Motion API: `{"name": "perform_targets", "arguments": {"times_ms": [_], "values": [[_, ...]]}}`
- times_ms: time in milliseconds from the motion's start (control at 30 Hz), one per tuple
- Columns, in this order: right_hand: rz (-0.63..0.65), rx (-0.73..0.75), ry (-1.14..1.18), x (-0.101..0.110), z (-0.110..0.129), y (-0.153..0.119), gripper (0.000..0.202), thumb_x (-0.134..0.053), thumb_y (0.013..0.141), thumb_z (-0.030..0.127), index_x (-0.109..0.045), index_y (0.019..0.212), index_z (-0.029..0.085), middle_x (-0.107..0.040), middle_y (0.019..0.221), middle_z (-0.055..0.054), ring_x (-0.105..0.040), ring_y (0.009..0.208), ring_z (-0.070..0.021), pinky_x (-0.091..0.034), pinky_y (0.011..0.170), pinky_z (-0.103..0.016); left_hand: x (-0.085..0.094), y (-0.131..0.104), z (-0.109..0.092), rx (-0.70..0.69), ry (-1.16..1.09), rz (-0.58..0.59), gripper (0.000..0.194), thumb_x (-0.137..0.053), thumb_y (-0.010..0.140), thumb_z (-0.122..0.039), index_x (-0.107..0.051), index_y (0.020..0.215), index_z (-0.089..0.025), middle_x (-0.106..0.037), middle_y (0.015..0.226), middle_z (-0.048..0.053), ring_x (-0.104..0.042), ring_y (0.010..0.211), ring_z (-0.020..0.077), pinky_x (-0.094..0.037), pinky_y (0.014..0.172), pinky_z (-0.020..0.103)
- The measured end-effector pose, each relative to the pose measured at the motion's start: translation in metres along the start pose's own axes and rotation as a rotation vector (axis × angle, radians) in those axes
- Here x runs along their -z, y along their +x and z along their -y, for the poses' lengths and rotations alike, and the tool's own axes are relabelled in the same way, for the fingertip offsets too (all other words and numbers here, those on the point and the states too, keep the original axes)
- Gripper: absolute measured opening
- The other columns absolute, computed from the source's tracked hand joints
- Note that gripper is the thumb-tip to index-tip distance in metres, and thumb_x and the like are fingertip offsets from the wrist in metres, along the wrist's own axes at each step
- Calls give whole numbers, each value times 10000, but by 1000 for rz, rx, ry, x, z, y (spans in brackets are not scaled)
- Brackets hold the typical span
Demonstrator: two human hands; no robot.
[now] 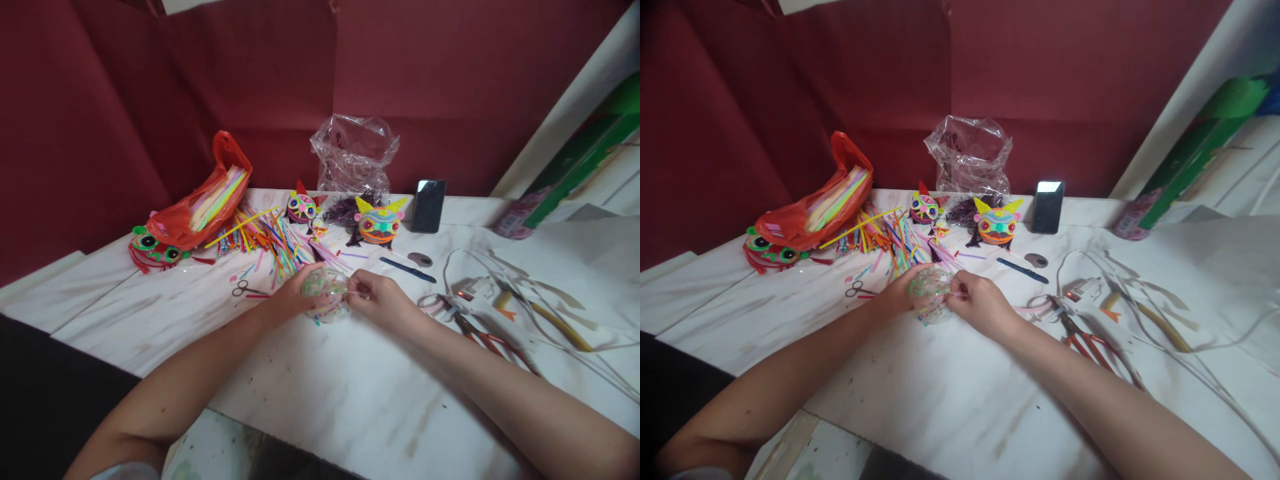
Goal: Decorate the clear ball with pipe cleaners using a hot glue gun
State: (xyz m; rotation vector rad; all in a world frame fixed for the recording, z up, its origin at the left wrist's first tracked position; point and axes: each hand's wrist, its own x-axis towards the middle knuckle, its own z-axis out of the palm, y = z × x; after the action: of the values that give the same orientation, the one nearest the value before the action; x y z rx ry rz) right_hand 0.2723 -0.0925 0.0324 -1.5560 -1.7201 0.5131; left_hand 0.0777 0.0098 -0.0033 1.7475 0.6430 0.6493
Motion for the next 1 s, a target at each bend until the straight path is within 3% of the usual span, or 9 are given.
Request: {"name": "perform_targets", "arguments": {"times_ms": [267, 600, 800, 1000], "values": [[37, 14, 71, 1, 1, 0, 186, -565, 735, 367, -513, 682, 197, -493, 562, 49, -416, 521, -100, -335, 503, -217, 3, 2, 1, 6, 17, 20, 784, -799, 644, -403, -478, 1346, -265, -570, 1323, 78, -550, 1204, 328, -472, 986, 410], [25, 16, 84, -1, 1, -1, 115, -513, 739, 292, -503, 669, 201, -489, 571, 43, -425, 541, -105, -339, 514, -217, 7, 4, 10, -20, 35, 36, 801, -789, 663, -427, -450, 1369, -263, -583, 1317, 84, -546, 1219, 318, -470, 982, 406], [12, 7, 68, 0, 2, -1, 120, -504, 724, 306, -500, 666, 202, -502, 574, 37, -433, 544, -108, -347, 530, -226, 4, 2, -1, 23, 16, 56, 799, -741, 691, -515, -439, 1382, -250, -566, 1337, 96, -532, 1236, 330, -443, 1017, 436], [5, 17, 63, -1, 0, -1, 153, -521, 747, 350, -517, 722, 199, -514, 608, 31, -443, 557, -112, -360, 553, -237, -1, 0, -7, 42, 71, -23, 818, -801, 634, -444, -475, 1356, -240, -591, 1308, 96, -539, 1221, 345, -454, 1000, 442]]}}
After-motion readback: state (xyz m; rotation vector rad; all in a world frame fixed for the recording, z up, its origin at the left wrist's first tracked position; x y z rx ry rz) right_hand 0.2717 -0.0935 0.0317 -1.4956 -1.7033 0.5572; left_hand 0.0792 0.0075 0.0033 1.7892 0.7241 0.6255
